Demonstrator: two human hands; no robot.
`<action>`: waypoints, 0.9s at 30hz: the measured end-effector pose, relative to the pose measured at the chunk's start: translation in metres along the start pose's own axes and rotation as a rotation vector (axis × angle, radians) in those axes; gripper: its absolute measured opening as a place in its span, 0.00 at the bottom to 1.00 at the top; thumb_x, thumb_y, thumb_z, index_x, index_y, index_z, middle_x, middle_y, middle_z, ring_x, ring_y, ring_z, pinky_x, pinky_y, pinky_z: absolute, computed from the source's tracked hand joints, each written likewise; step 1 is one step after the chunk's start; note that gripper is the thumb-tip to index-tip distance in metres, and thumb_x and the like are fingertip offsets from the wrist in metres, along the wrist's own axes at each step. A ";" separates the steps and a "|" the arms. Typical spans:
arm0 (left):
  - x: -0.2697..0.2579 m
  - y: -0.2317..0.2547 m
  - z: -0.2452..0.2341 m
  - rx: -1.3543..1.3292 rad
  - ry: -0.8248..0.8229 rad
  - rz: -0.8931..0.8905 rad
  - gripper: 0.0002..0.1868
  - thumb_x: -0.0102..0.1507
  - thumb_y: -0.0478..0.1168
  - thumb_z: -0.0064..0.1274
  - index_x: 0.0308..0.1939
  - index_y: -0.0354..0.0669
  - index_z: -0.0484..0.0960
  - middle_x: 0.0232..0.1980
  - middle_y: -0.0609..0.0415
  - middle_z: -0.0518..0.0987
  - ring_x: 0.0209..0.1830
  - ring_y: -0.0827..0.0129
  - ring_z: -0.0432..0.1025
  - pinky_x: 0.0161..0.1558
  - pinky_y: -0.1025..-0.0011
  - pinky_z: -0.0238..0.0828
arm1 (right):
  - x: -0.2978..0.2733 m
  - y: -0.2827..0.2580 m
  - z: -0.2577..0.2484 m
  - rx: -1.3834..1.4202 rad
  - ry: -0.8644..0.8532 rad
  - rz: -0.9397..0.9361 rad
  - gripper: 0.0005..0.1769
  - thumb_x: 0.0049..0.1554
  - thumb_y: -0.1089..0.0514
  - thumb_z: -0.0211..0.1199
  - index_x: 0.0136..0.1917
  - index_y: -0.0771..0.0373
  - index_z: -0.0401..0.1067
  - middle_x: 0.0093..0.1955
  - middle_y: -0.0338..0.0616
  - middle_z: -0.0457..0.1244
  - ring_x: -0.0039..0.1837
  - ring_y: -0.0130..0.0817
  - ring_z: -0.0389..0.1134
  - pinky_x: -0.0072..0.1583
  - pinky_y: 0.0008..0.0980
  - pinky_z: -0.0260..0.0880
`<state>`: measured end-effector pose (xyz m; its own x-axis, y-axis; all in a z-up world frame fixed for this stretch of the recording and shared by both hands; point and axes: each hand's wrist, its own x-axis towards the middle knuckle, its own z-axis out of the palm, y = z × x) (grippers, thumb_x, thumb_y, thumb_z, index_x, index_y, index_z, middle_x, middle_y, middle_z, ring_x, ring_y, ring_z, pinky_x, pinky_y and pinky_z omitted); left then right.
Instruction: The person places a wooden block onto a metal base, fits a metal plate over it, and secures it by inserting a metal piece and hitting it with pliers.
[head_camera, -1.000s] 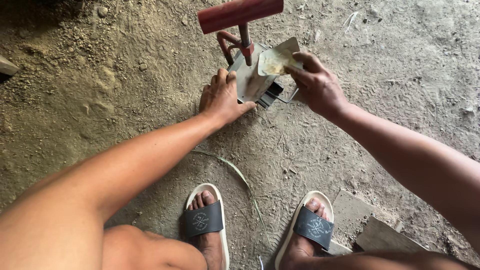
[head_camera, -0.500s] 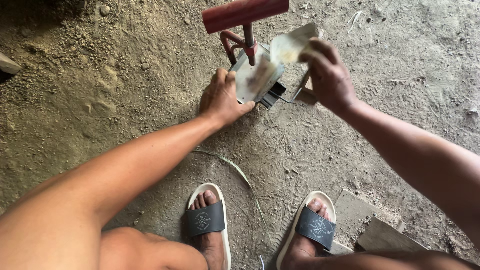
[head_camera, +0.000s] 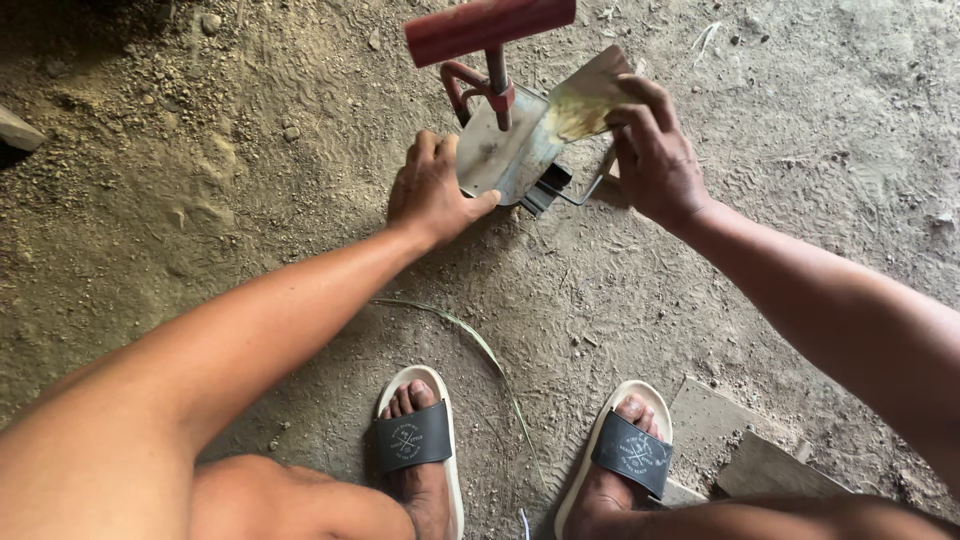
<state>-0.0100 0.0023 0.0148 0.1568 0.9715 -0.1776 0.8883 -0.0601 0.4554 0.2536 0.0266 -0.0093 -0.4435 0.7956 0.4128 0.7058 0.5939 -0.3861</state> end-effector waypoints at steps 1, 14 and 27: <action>0.003 0.002 0.000 0.000 0.002 -0.002 0.39 0.44 0.55 0.60 0.48 0.38 0.59 0.45 0.47 0.59 0.40 0.64 0.63 0.32 0.68 0.67 | 0.001 0.001 0.001 -0.020 0.041 0.003 0.07 0.58 0.69 0.50 0.50 0.66 0.56 0.62 0.55 0.48 0.58 0.50 0.59 0.48 0.35 0.72; 0.013 0.002 0.024 0.089 -0.013 0.065 0.43 0.41 0.59 0.60 0.49 0.41 0.57 0.46 0.48 0.58 0.49 0.60 0.55 0.45 0.61 0.57 | 0.010 -0.036 0.005 0.021 -0.118 -0.050 0.05 0.57 0.68 0.48 0.48 0.65 0.59 0.62 0.56 0.49 0.57 0.53 0.60 0.52 0.38 0.70; 0.001 -0.016 0.034 0.106 0.011 0.210 0.32 0.52 0.58 0.52 0.58 0.57 0.64 0.54 0.48 0.56 0.51 0.61 0.55 0.46 0.66 0.57 | 0.036 -0.034 0.021 -0.108 -0.270 -0.202 0.08 0.51 0.60 0.53 0.45 0.57 0.70 0.60 0.47 0.56 0.64 0.49 0.51 0.61 0.48 0.54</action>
<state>-0.0093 -0.0033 -0.0219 0.3390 0.9375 -0.0790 0.8769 -0.2844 0.3875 0.2020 0.0372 0.0009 -0.7001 0.6747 0.2339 0.6367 0.7381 -0.2233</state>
